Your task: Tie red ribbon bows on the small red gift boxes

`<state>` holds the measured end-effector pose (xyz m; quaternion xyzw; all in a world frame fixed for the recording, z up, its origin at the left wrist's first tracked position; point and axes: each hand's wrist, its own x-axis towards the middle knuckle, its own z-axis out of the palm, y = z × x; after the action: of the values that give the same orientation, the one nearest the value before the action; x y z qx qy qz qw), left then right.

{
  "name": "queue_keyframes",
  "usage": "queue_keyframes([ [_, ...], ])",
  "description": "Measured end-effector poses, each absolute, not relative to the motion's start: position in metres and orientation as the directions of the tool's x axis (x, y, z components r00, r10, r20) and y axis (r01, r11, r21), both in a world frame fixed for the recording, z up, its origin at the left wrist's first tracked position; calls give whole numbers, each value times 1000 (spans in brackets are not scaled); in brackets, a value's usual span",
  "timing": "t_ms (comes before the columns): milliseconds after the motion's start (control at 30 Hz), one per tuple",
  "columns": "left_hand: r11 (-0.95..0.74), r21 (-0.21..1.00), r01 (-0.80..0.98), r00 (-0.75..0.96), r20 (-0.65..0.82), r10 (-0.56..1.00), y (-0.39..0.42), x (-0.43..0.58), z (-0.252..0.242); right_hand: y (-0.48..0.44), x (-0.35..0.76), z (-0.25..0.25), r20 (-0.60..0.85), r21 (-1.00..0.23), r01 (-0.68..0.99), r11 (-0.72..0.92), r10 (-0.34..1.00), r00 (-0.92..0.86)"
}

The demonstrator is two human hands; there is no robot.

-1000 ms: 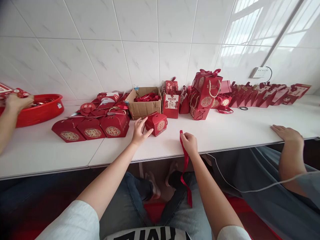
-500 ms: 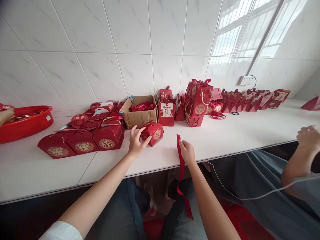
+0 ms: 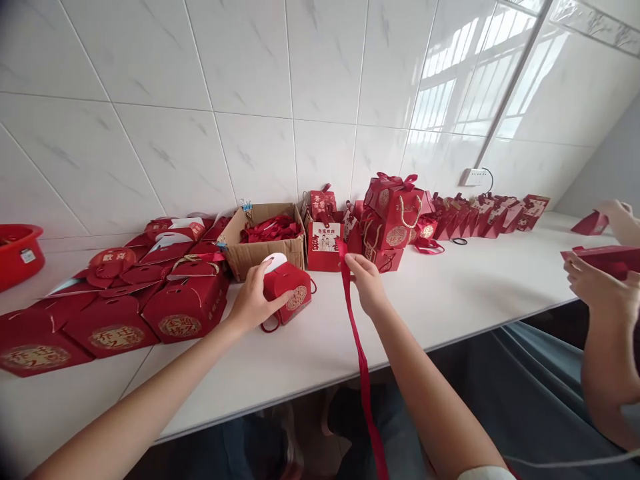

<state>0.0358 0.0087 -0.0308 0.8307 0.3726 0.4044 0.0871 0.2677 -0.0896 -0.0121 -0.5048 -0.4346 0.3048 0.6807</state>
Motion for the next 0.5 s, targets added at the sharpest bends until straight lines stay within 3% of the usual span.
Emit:
queue_keyframes([
  [200, -649, 473, 596, 240, 667, 706, 3, 25, -41, -26, 254, 48, 375, -909, -68, 411, 878, 297],
  [300, -607, 492, 624, 178, 667, 724, -1, 21, -45, -6, 235, 36, 352, -923, -89, 375, 914, 199],
  [500, -551, 645, 529, 95, 600, 794, 0, 9, -47, -8, 209, -18, 304, -944, -112, 309, 951, 65],
])
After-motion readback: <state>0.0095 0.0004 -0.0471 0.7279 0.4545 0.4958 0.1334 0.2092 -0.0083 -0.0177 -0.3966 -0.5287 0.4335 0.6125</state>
